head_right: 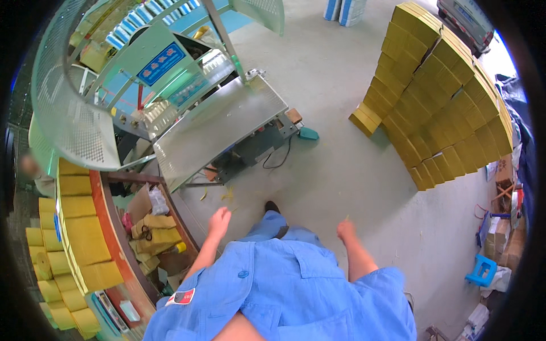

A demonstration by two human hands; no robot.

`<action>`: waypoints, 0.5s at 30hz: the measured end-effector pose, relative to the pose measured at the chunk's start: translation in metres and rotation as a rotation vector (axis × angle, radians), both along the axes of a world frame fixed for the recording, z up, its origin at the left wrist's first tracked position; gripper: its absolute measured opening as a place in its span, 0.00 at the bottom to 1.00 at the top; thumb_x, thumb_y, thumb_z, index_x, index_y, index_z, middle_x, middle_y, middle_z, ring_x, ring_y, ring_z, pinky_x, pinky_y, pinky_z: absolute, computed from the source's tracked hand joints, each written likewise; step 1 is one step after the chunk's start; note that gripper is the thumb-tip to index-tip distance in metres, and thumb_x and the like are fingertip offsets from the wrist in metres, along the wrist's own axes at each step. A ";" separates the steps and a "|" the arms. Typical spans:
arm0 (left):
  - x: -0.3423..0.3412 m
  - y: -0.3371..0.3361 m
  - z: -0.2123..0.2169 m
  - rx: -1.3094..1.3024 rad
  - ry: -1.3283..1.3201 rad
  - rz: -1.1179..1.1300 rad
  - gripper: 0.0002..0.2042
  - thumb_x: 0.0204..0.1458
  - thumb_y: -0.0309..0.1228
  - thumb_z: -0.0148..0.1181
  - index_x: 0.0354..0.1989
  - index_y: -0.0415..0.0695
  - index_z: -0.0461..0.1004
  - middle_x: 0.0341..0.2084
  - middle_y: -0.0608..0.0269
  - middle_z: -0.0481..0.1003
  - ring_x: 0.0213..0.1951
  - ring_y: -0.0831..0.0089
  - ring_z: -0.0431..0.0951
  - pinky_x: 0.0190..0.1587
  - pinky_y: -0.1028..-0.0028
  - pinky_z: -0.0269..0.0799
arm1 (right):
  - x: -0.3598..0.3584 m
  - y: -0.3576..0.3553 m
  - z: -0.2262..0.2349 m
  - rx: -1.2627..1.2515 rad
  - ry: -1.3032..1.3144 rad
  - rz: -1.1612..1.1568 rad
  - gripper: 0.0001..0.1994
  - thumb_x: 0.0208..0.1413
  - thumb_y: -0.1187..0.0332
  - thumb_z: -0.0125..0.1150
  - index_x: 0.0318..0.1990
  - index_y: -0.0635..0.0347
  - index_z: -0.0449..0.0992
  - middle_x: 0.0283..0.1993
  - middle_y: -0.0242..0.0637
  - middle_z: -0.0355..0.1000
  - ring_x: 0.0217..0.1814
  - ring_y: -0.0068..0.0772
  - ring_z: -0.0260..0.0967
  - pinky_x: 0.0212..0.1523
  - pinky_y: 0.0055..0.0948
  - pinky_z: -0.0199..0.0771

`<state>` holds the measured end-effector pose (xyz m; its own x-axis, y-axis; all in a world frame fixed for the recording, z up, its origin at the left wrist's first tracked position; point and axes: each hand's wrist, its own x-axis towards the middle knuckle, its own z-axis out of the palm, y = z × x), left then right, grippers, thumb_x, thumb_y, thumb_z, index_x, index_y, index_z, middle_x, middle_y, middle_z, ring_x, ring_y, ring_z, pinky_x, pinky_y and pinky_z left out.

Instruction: The recorder is weighing stacks of yellow paper, placing a white slip on top, and then using a machine to apply a red band around the bundle before stacking it.

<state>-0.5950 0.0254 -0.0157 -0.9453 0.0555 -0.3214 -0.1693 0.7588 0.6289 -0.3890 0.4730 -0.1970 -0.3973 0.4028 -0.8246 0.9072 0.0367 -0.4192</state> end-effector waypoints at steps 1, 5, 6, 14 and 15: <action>-0.033 0.022 0.013 -0.011 0.067 -0.072 0.20 0.55 0.38 0.54 0.50 0.36 0.73 0.44 0.45 0.77 0.47 0.52 0.77 0.50 0.61 0.71 | -0.001 -0.011 -0.003 -0.075 0.008 -0.122 0.10 0.54 0.67 0.52 0.35 0.59 0.78 0.29 0.42 0.76 0.24 0.36 0.73 0.22 0.32 0.71; -0.141 0.105 0.060 0.078 0.447 -0.464 0.15 0.52 0.30 0.57 0.47 0.36 0.73 0.43 0.47 0.75 0.46 0.51 0.75 0.51 0.63 0.71 | -0.036 -0.052 -0.010 0.046 0.093 0.025 0.11 0.50 0.66 0.54 0.33 0.61 0.80 0.31 0.48 0.77 0.31 0.43 0.76 0.32 0.38 0.74; -0.164 0.125 0.068 0.082 0.469 -0.555 0.15 0.51 0.29 0.59 0.47 0.36 0.73 0.45 0.47 0.75 0.49 0.51 0.74 0.52 0.63 0.70 | -0.048 -0.064 -0.011 0.184 0.146 0.192 0.12 0.47 0.67 0.55 0.32 0.64 0.81 0.33 0.52 0.77 0.36 0.47 0.77 0.40 0.42 0.76; -0.305 0.240 0.052 -0.312 0.544 -0.801 0.39 0.44 0.39 0.67 0.65 0.41 0.58 0.66 0.49 0.55 0.68 0.53 0.53 0.67 0.52 0.49 | -0.196 -0.041 -0.030 0.101 0.105 0.075 0.12 0.51 0.66 0.54 0.37 0.61 0.81 0.32 0.49 0.77 0.30 0.40 0.76 0.31 0.37 0.76; -0.312 0.247 0.047 -0.339 0.540 -0.799 0.42 0.42 0.42 0.68 0.66 0.41 0.56 0.67 0.48 0.53 0.69 0.53 0.51 0.67 0.51 0.45 | -0.229 -0.028 -0.036 -0.100 0.038 -0.077 0.11 0.53 0.68 0.54 0.39 0.59 0.80 0.31 0.43 0.78 0.28 0.36 0.75 0.27 0.32 0.75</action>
